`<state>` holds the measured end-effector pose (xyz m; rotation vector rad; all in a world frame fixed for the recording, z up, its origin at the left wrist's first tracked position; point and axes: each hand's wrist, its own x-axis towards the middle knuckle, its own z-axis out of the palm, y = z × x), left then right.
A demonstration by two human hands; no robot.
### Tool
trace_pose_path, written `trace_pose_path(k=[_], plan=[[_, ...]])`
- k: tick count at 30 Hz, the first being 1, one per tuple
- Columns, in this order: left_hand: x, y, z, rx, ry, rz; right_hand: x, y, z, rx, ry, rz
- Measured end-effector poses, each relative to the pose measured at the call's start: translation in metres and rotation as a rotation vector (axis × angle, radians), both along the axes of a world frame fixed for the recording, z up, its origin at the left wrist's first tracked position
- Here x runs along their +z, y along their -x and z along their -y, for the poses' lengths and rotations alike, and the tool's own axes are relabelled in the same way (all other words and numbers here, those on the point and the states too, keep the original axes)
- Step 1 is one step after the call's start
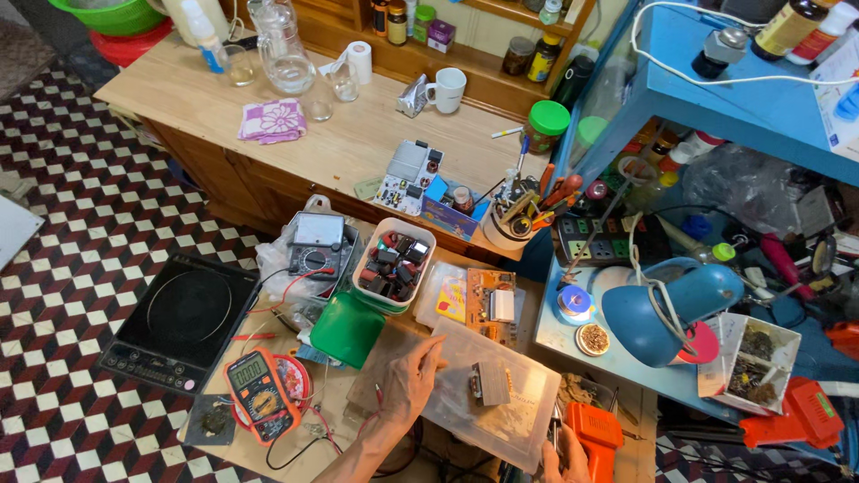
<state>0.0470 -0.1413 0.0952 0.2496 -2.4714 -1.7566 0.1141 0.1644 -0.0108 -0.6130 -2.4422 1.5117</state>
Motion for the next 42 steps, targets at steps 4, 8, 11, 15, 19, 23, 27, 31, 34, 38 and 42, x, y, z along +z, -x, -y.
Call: trace_pose_path(k=[4, 8, 11, 15, 19, 23, 27, 31, 34, 38, 42], plan=[[-0.005, -0.012, 0.01, -0.056, 0.155, -0.207, 0.001, -0.004, 0.017, 0.285, -0.378, -0.099], [-0.015, -0.028, 0.011, -0.156, 0.404, -0.166, 0.003, -0.015, 0.047, 0.283, -0.532, 0.018], [-0.021, -0.036, 0.012, -0.162, 0.391, -0.234, 0.001, -0.021, 0.061, 0.273, -0.571, -0.058], [-0.025, -0.036, 0.009, -0.192, 0.409, -0.239, 0.001, -0.02, 0.052, 0.296, -0.572, -0.144], [-0.031, -0.032, 0.006, -0.279, 0.425, -0.121, 0.005, -0.022, 0.048, 0.272, -0.582, -0.028], [-0.035, -0.035, 0.003, -0.276, 0.454, -0.103, 0.021, -0.027, 0.052, 0.238, -0.596, 0.103], [-0.03, -0.034, -0.005, -0.284, 0.478, -0.106, 0.04, -0.026, 0.049, 0.272, -0.521, 0.104], [-0.016, -0.037, -0.009, -0.127, 0.427, -0.144, 0.039, -0.033, 0.045, 0.189, -0.328, -0.116], [0.003, -0.045, -0.003, -0.055, 0.252, -0.128, 0.024, -0.035, 0.04, 0.066, -0.069, 0.115], [0.021, -0.053, -0.009, -0.027, 0.08, 0.003, 0.002, -0.028, 0.033, -0.05, 0.03, 0.381], [0.0, -0.054, -0.015, -0.069, 0.087, 0.144, 0.002, -0.022, 0.033, 0.271, -0.09, -0.309]])
